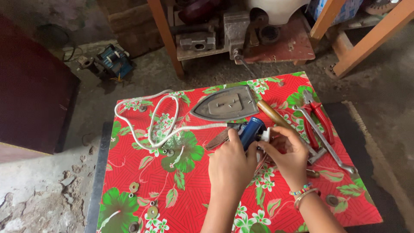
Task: The person repairs an electric iron by using a screwdriver to manipulate internal components and screws on the blue handle section. They handle the iron body, the power cord, and a small white plastic piece.
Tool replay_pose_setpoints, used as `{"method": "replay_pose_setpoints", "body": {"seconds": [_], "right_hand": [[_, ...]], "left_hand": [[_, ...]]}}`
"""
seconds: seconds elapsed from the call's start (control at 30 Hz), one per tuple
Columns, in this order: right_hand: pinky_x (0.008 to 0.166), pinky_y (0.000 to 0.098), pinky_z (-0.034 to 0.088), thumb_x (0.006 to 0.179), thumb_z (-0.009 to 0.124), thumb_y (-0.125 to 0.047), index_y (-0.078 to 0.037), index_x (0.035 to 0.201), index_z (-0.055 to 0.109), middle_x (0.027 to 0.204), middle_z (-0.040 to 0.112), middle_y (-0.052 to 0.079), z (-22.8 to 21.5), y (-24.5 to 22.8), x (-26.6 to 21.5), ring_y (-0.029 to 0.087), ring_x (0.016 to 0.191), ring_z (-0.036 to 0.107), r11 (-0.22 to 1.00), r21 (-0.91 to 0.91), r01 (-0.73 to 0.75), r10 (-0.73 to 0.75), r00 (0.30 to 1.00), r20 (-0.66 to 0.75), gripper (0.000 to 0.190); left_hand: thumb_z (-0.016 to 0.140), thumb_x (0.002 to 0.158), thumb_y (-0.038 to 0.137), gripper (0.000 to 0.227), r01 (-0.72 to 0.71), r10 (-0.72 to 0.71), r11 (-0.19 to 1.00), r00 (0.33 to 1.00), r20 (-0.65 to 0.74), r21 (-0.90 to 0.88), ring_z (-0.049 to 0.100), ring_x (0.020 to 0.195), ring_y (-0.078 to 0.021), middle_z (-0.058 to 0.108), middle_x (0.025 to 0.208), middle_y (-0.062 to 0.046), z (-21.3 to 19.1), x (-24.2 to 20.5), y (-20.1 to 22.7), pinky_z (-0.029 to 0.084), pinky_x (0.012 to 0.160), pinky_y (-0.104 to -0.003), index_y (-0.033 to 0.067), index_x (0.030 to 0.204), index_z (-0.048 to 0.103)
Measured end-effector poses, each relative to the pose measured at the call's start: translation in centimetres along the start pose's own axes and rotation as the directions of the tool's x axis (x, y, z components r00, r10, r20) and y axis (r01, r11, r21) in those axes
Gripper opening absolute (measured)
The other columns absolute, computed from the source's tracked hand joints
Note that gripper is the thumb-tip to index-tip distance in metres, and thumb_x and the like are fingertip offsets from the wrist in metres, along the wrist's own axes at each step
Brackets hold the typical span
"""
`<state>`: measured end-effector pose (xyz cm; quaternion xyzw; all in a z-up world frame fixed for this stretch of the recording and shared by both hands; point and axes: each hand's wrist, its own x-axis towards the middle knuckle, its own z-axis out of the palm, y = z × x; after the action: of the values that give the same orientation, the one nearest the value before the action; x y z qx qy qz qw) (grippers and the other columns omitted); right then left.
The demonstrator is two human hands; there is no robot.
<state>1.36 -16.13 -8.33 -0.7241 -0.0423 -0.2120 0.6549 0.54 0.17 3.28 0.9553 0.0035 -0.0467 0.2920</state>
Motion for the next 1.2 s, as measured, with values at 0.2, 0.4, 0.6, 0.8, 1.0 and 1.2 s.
{"method": "replay_pose_setpoints", "body": {"seconds": [0.2, 0.4, 0.6, 0.8, 1.0, 1.2], "right_hand": [[0.068, 0.0241, 0.056, 0.077, 0.083, 0.004, 0.004, 0.117, 0.070, 0.106, 0.069, 0.006, 0.0, -0.8, -0.1, 0.009, 0.081, 0.067, 0.991, -0.125, 0.051, -0.051, 0.999, 0.004, 0.042], [0.089, 0.0243, 0.056, 0.089, 0.069, 0.006, 0.005, 0.123, 0.070, 0.117, 0.071, 0.008, -0.7, -0.3, -0.3, 0.010, 0.101, 0.069, 1.000, 0.012, 0.020, -0.020, 1.000, 0.021, 0.034], [0.087, 0.0246, 0.055, 0.090, 0.067, 0.011, 0.007, 0.118, 0.071, 0.114, 0.071, 0.009, -0.8, 0.6, -0.4, 0.012, 0.100, 0.068, 0.999, -0.040, 0.003, -0.002, 1.000, 0.008, 0.029], [0.087, 0.0237, 0.057, 0.093, 0.067, 0.009, 0.007, 0.116, 0.070, 0.110, 0.073, 0.009, -1.1, 1.7, -0.8, 0.010, 0.098, 0.069, 0.990, 0.134, -0.054, 0.058, 0.998, -0.026, 0.023], [0.081, 0.0234, 0.057, 0.089, 0.071, 0.007, 0.006, 0.113, 0.072, 0.109, 0.073, 0.008, -1.4, 0.5, -0.8, 0.009, 0.095, 0.070, 0.999, -0.004, -0.045, 0.045, 0.999, -0.016, 0.024], [0.082, 0.0225, 0.056, 0.086, 0.076, 0.003, 0.004, 0.115, 0.070, 0.108, 0.071, 0.005, -0.7, -1.2, -0.3, 0.008, 0.093, 0.068, 0.996, -0.052, 0.069, -0.066, 0.996, 0.062, 0.030]], "left_hand": [[0.064, 0.091, 0.046, 0.049, -0.002, 0.002, 1.000, 1.000, 0.008, -0.007, 0.071, 0.066, -0.0430, 0.070, 0.072, -0.022, 0.1, 0.0, -0.2, 0.057, 0.059, -0.052, 0.0006, 0.105, 0.050], [0.067, 0.091, 0.043, 0.046, -0.046, 0.046, 0.999, 0.999, -0.012, 0.003, 0.071, 0.066, -0.0420, 0.070, 0.071, -0.022, 0.6, 0.1, -0.7, 0.057, 0.060, -0.051, 0.0005, 0.102, 0.051], [0.067, 0.091, 0.043, 0.047, -0.055, 0.055, 0.998, 0.998, -0.016, 0.028, 0.071, 0.065, -0.0402, 0.070, 0.073, -0.021, 0.6, 0.1, -0.6, 0.057, 0.058, -0.049, 0.0007, 0.102, 0.050], [0.066, 0.092, 0.043, 0.046, -0.063, 0.065, 0.996, 0.998, -0.020, 0.063, 0.071, 0.065, -0.0384, 0.070, 0.072, -0.019, 1.0, 0.0, -0.7, 0.057, 0.058, -0.048, 0.0010, 0.104, 0.051], [0.066, 0.092, 0.042, 0.048, -0.059, 0.062, 0.994, 0.997, -0.035, 0.087, 0.072, 0.064, -0.0374, 0.070, 0.073, -0.019, 1.2, -0.3, -0.2, 0.058, 0.056, -0.047, -0.0007, 0.108, 0.050], [0.067, 0.090, 0.041, 0.045, -0.031, 0.034, 0.996, 0.999, -0.032, 0.082, 0.072, 0.066, -0.0397, 0.071, 0.074, -0.020, 0.7, -0.2, -0.2, 0.057, 0.058, -0.049, 0.0005, 0.105, 0.054]]}}
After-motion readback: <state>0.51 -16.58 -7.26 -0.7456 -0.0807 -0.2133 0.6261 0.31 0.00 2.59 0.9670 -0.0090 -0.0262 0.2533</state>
